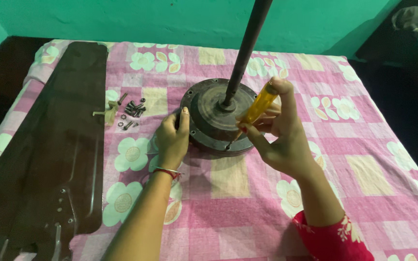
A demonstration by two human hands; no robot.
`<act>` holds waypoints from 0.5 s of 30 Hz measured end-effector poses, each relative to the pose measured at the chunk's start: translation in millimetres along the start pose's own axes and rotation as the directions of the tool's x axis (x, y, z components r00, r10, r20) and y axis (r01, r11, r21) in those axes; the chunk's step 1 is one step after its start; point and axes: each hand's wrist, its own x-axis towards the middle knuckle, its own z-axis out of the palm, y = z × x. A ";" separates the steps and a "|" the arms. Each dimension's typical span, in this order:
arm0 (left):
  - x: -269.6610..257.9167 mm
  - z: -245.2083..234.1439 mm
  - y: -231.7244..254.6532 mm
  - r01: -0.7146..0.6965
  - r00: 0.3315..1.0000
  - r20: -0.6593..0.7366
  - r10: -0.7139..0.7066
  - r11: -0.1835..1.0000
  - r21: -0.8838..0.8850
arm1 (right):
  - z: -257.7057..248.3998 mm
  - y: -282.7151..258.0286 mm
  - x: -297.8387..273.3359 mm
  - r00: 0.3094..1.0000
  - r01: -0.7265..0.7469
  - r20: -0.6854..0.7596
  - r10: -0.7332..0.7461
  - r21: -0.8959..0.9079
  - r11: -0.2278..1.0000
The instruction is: The person assembles a ceiling fan motor by joining the stator and rotor halves, inserting the central shaft, and securing the assembly with screws and washers using a screwdriver. The person works on a bed with a floral-patterned sheet, handling small hardware pieces and aligning the motor components.
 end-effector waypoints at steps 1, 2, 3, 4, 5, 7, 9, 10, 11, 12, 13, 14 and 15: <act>0.5 1.3 -2.3 0.020 1.000 0.007 -0.020 1.000 0.008 | -2.7 -1.5 2.4 1.000 0.003 0.014 -0.003 0.021 1.000; 0.8 2.0 -5.4 0.043 0.999 0.015 -0.043 0.999 0.016 | -4.7 -3.0 4.6 1.000 0.005 0.030 -0.006 0.041 0.999; 1.1 2.8 -8.6 -0.075 0.997 -0.021 0.076 0.997 0.026 | -7.2 -5.2 6.2 1.000 -0.015 0.018 0.015 0.014 1.000; 2.4 3.9 -11.0 -0.193 0.979 -0.055 0.195 0.980 0.040 | -10.3 -7.5 8.5 0.999 -0.033 0.006 0.033 -0.013 0.999; 4.0 4.0 -13.2 -0.309 0.946 -0.085 0.313 0.949 0.058 | -11.5 -9.4 11.2 0.999 -0.052 -0.006 0.051 -0.039 0.998; 5.9 5.0 -16.3 -0.250 0.968 -0.004 0.251 0.966 0.060 | -11.1 -12.4 16.4 0.997 -0.077 -0.004 0.077 -0.105 0.992; 4.3 7.5 -17.8 -0.216 0.976 0.029 0.215 0.975 0.050 | -10.4 -15.9 19.5 0.986 -0.166 -0.014 0.165 -0.115 0.979; 3.3 8.3 -17.6 -0.214 0.977 0.020 0.213 0.976 0.039 | -7.8 -17.5 21.3 0.971 -0.238 -0.025 0.237 -0.089 0.967; 2.1 8.5 -16.9 -0.212 0.977 0.011 0.212 0.977 0.029 | -5.0 -19.3 23.3 0.951 -0.309 -0.035 0.308 -0.063 0.949; 1.8 8.3 -15.4 -0.203 0.979 0.011 0.203 0.979 0.004 | -2.7 -21.2 26.3 0.960 -0.279 -0.006 0.279 -0.093 0.956; 1.1 7.8 -13.7 -0.194 0.981 0.011 0.194 0.981 -0.021 | -0.5 -23.5 29.4 0.968 -0.247 0.023 0.251 -0.121 0.961; 1.1 6.8 -11.6 -0.186 0.982 0.010 0.186 0.982 -0.045 | 2.3 -25.9 33.3 0.974 -0.213 0.052 0.223 -0.148 0.966; 1.3 6.1 -9.4 -0.186 0.982 0.011 0.187 0.981 -0.051 | 5.5 -28.5 37.0 0.989 -0.122 0.056 0.135 -0.198 0.973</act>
